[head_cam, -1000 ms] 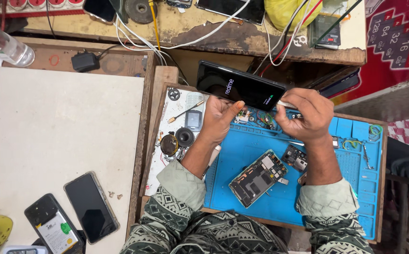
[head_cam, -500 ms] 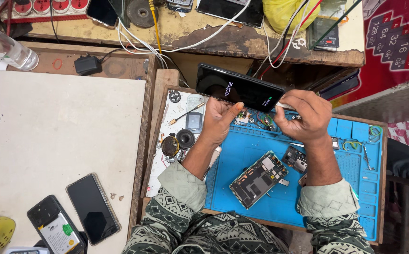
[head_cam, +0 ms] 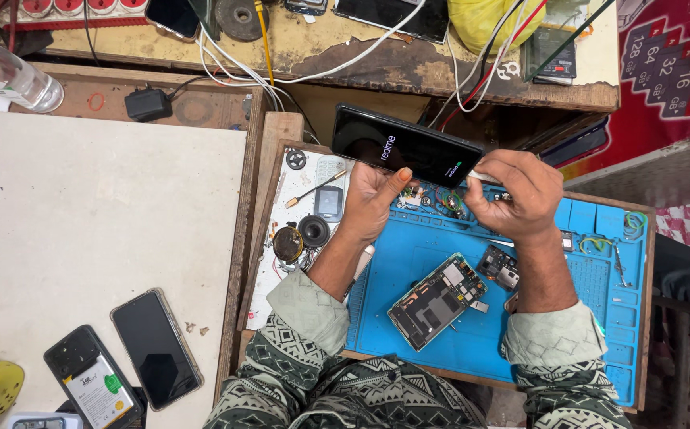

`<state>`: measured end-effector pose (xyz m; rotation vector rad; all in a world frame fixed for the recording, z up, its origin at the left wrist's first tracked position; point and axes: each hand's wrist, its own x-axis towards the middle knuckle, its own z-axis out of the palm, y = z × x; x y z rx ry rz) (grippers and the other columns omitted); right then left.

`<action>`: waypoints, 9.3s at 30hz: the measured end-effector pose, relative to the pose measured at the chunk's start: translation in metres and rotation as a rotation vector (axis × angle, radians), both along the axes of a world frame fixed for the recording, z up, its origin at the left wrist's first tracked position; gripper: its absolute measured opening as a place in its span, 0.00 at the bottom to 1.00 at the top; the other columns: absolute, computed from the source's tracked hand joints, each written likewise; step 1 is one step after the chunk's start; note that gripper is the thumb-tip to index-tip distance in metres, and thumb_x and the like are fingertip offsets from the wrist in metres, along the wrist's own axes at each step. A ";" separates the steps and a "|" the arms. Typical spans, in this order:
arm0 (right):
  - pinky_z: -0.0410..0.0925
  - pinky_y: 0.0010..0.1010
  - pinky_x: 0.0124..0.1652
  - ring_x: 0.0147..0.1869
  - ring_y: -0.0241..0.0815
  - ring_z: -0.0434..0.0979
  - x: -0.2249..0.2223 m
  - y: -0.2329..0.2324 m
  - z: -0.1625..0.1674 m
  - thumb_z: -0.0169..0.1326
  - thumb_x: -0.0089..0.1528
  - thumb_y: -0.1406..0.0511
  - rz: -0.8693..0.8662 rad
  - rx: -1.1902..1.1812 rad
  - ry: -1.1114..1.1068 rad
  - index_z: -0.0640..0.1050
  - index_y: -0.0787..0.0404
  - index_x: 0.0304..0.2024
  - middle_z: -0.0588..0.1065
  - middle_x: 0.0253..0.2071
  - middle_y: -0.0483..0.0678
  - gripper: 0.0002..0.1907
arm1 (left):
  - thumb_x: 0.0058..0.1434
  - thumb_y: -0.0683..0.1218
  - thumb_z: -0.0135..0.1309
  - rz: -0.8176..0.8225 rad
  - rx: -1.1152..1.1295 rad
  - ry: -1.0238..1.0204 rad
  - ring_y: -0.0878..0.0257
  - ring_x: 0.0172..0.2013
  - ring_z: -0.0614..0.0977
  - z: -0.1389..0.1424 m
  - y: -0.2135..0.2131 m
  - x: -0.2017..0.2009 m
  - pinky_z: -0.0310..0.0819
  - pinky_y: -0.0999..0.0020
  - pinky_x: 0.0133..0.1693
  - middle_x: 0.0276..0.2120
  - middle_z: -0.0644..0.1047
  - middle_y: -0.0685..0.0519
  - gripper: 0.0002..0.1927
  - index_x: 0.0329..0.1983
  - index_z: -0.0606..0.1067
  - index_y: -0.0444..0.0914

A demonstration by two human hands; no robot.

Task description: The person works at a repair bench disassembling and reassembling a smartphone, prying components from the phone body by hand and fitting the frame back together. They then plug a charging cable into the reassembled phone, hold it while the realme boot screen appears, and set it down on the bench.

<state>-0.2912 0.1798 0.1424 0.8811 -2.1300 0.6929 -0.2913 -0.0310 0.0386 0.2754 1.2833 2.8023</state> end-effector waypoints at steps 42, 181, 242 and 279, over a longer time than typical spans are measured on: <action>0.66 0.19 0.31 0.34 0.29 0.77 0.005 -0.004 -0.028 0.65 0.63 0.71 0.047 -0.276 -0.593 0.77 0.67 0.47 0.79 0.34 0.46 0.12 | 0.74 0.55 0.49 0.066 0.211 -0.064 0.53 0.49 0.84 0.015 -0.027 -0.009 0.87 0.58 0.48 0.55 0.76 0.41 0.29 0.69 0.56 0.35; 0.69 0.26 0.30 0.32 0.36 0.79 0.005 -0.026 -0.024 0.67 0.60 0.67 0.070 -0.020 -0.547 0.79 0.66 0.46 0.77 0.33 0.49 0.15 | 0.57 0.43 0.69 0.418 -0.034 -0.163 0.59 0.51 0.79 0.005 -0.028 -0.015 0.77 0.66 0.53 0.51 0.67 0.46 0.35 0.58 0.58 0.36; 0.71 0.28 0.33 0.33 0.39 0.80 0.005 -0.018 -0.024 0.67 0.60 0.66 0.071 -0.010 -0.535 0.79 0.66 0.46 0.77 0.33 0.50 0.15 | 0.57 0.42 0.69 0.412 -0.040 -0.175 0.60 0.50 0.79 0.002 -0.022 -0.015 0.76 0.65 0.54 0.50 0.69 0.45 0.34 0.58 0.59 0.35; 0.72 0.35 0.38 0.37 0.48 0.80 0.012 -0.015 0.005 0.68 0.58 0.66 0.082 -0.009 -0.541 0.81 0.63 0.49 0.79 0.36 0.53 0.18 | 0.56 0.42 0.69 0.410 0.048 -0.228 0.65 0.48 0.75 0.015 -0.017 -0.012 0.75 0.70 0.46 0.53 0.67 0.50 0.37 0.62 0.58 0.41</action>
